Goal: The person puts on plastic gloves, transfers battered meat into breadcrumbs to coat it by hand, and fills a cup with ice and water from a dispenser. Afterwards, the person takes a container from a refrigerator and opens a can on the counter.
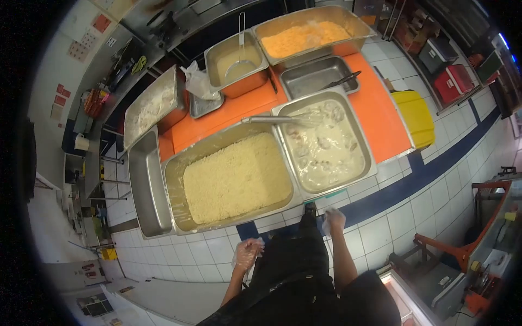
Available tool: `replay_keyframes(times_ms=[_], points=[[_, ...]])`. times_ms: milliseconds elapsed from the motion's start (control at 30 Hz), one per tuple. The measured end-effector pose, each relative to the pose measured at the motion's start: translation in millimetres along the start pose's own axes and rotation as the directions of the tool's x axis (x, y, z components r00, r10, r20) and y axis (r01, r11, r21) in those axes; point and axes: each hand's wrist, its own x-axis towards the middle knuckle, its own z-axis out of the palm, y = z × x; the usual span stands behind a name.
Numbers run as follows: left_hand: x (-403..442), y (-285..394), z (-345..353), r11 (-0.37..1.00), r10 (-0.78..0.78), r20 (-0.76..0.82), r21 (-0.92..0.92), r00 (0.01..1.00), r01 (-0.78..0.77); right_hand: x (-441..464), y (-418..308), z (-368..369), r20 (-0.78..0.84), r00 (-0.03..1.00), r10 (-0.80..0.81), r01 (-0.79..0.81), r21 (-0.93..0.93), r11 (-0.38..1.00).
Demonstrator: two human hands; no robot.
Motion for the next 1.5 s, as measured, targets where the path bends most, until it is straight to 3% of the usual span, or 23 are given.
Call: replay_keyframes(times_ms=[100, 167, 300, 367, 433, 467, 533, 567, 600, 667, 700, 767, 867, 1000, 1067, 1133, 1200, 1267, 1300, 1367, 1400, 1467, 1500], points=[[36, 62, 32, 0.957, 0.223, 0.099, 0.165, 0.970, -0.237, -78, -115, -24, -0.054, 0.989, 0.139, -0.132, 0.118, 0.984], [59, 122, 59, 0.966, 0.219, 0.079, 0.122, 0.972, -0.228, -90, -139, -47, -0.204, 0.979, -0.011, -0.028, -0.185, 0.982], [161, 173, 81, 0.830, 0.457, -0.221, -0.243, 0.862, -0.502, -96, -206, -65, -0.380, 0.902, -0.203, 0.129, -0.213, 0.969], [202, 210, 68, 0.767, 0.540, -0.276, -0.228, 0.795, -0.600, -96, -250, -60, -0.361, 0.869, -0.340, 0.278, -0.213, 0.937], [228, 264, 63, 0.551, 0.599, -0.319, -0.503, 0.735, -0.667, -100, -294, -45, -0.368, 0.831, -0.417, 0.350, -0.237, 0.906], [243, 286, 55, 0.577, 0.684, -0.252, -0.388, 0.685, -0.719, -106, -310, -39, -0.354, 0.834, -0.422, 0.352, -0.247, 0.903], [286, 325, 40, 0.583, 0.806, -0.067, -0.079, 0.588, -0.808, -108, -341, -25, -0.242, 0.743, -0.624, 0.392, -0.597, 0.699], [311, 342, 33, 0.544, 0.833, 0.051, 0.106, 0.551, -0.832, -107, -348, -24, -0.382, 0.858, -0.343, 0.158, -0.439, 0.885], [335, 357, 32, 0.557, 0.826, 0.039, 0.100, 0.562, -0.825, -99, -337, -32, -0.376, 0.860, -0.345, 0.153, -0.455, 0.877], [374, 372, 43, 0.538, 0.375, 0.329, 0.685, 0.867, -0.492, -83, -299, -59, -0.159, 0.891, -0.425, 0.277, -0.551, 0.787], [383, 368, 50, 0.557, 0.358, 0.332, 0.674, 0.873, -0.485, -90, -298, -58, -0.162, 0.894, -0.418, 0.260, -0.571, 0.778], [397, 360, 64, 0.193, 0.036, 0.511, 0.840, 0.859, -0.508, -106, -292, -49, -0.228, 0.947, -0.225, 0.034, -0.627, 0.778], [480, 273, 93, 0.273, -0.142, 0.642, 0.757, 0.754, -0.593, -136, -320, -12, -0.267, 0.946, -0.181, -0.069, -0.715, 0.695], [467, 302, 100, 0.180, -0.343, 0.616, 0.784, 0.710, -0.594, -150, -302, -16, -0.343, 0.922, -0.179, -0.136, -0.721, 0.680], [482, 306, 85, 0.122, -0.265, 0.649, 0.757, 0.714, -0.642, -161, -290, -22, -0.387, 0.919, -0.081, -0.299, -0.815, 0.496], [490, 313, 67, 0.055, -0.177, 0.686, 0.723, 0.706, -0.689, -171, -278, -29, -0.364, 0.917, -0.165, -0.219, -0.804, 0.554], [488, 321, 25, 0.245, 0.038, 0.709, 0.676, 0.704, -0.695, -172, -264, -45, -0.428, 0.892, -0.144, -0.206, -0.670, 0.713], [476, 315, -5, 0.178, 0.454, 0.662, 0.589, 0.596, -0.789, -162, -259, -65, -0.365, 0.891, -0.272, -0.111, -0.754, 0.648], [462, 327, -17, 0.424, 0.422, 0.581, 0.552, 0.696, -0.718, -152, -275, -60, -0.325, 0.872, -0.365, -0.072, -0.824, 0.562], [416, 356, -28, 0.518, 0.457, 0.464, 0.554, 0.759, -0.651, -136, -329, -23, -0.210, 0.796, -0.568, 0.041, -0.917, 0.396], [367, 384, -30, 0.387, 0.555, 0.428, 0.625, 0.713, -0.678, -131, -374, 16, -0.137, 0.729, -0.671, 0.109, -0.944, 0.312], [305, 395, -26, 0.362, 0.597, 0.408, 0.632, 0.691, -0.685, -113, -433, 62, -0.227, 0.857, -0.463, 0.178, -0.713, 0.678], [282, 393, -20, 0.348, 0.646, 0.360, 0.646, 0.673, -0.680, -100, -442, 78, -0.114, 0.819, -0.562, 0.346, -0.684, 0.643]])
